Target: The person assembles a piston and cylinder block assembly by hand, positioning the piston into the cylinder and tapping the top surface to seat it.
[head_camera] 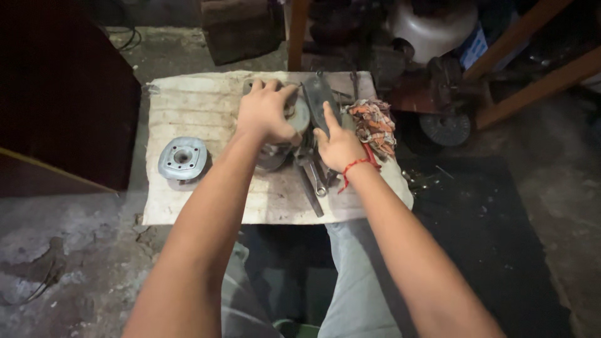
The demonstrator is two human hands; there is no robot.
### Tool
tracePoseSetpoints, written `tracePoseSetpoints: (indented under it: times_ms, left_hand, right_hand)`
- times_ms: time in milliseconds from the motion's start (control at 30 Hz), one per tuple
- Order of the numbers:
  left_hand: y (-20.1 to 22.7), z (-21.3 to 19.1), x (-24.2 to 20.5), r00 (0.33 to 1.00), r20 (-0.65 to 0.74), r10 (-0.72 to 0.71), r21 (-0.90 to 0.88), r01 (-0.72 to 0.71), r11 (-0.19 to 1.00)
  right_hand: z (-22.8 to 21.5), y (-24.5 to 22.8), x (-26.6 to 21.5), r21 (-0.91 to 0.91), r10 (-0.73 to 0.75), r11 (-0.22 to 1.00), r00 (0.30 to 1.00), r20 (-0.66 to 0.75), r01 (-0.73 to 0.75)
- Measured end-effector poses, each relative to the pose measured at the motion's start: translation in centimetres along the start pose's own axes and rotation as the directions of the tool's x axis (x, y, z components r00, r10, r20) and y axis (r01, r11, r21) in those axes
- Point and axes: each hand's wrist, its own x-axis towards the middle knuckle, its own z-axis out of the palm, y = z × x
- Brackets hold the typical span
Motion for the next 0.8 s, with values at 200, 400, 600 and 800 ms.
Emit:
tracePoseSetpoints:
  times_ms: [200, 400, 600, 800]
  left_hand:
    - [-0.2, -0.3, 0.0, 1.000, 0.017, 0.019, -0.004, -0.019, 1.000]
    - [-0.3, -0.2, 0.2, 0.999, 0.035, 0.023, 0.021, -0.023, 1.000]
    - [-0.3, 0.6, 0.1, 0.998, 0.038, 0.046, 0.066, -0.048, 0.997]
    - [0.0, 0.6, -0.4, 1.000, -0.004, -0.006, 0.032, 0.006, 0.999]
  right_hand:
    - [-1.2, -0.3, -6.1, 0.027, -0.004, 1.000, 0.999, 0.046, 0.003]
    - [-2.7, -0.9, -10.8, 0.037, -0.013, 0.999, 0.994, 0.108, 0.009]
    - [-1.4, 1.0, -5.5, 0.077, -0.063, 0.995, 0.998, 0.017, 0.062]
    - [-0.6, 0.1, -0.3, 0.051, 0.026, 0.998, 0.998, 0.058, -0.029]
